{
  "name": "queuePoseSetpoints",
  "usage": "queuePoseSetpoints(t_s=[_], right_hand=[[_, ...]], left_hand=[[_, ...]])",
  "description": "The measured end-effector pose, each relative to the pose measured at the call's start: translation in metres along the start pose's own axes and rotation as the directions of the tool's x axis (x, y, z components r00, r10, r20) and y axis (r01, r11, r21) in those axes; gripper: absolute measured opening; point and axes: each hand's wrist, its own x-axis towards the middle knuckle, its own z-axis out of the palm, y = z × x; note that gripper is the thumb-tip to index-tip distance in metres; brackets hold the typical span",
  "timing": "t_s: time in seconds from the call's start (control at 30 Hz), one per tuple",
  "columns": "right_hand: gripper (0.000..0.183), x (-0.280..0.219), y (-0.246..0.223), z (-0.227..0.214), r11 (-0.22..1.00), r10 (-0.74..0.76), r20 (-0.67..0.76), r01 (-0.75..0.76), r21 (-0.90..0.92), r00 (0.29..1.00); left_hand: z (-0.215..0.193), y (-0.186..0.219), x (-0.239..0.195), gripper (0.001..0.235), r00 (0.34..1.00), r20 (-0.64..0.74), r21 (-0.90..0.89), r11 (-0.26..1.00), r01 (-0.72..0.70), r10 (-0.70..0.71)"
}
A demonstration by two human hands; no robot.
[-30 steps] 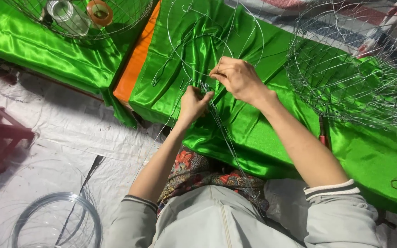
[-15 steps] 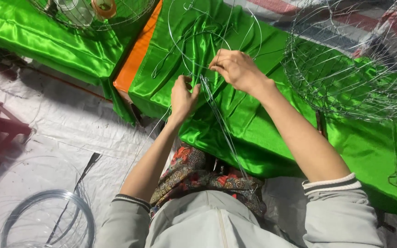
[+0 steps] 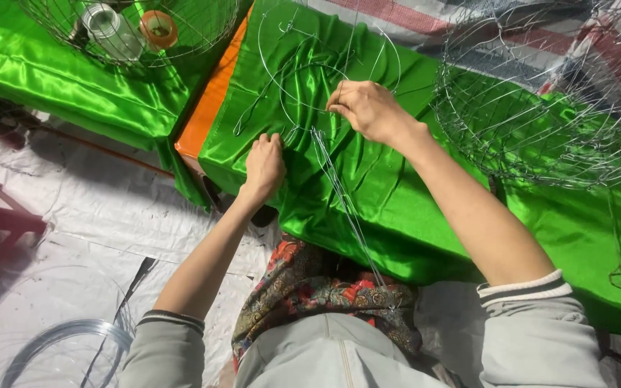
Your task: Joining sections of a wire frame by manually twisting thin metal wires around the joints to secure them.
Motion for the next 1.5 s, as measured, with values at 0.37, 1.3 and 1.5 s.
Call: queuePoseSetpoints(t_s=[0.37,1.3,1.5], right_hand=[[0.021,-0.013,-0.005,-0.009,0.998,0.054,-0.014,-0.054,0.033,0.998],[0.021,-0.005,0.017,0.009,1.000,-0.019,-0.020,0.018,-0.012,1.000],[0.025,-0.005,0.016,0.010,0.998,-0.056,-0.056,0.055,-0.021,0.997]], left_hand=[[-0.049,0.018,0.037,0.024,0.994,0.027,-0.447,0.888,0.109,-0.109],[-0.085,-0.067,0.096,0.024,0.958,-0.266,0.120,0.982,0.146,-0.110],[-0.109,-0.072,0.065,0.056,0.982,0.099,0.314,0.931,-0.187,0.164]])
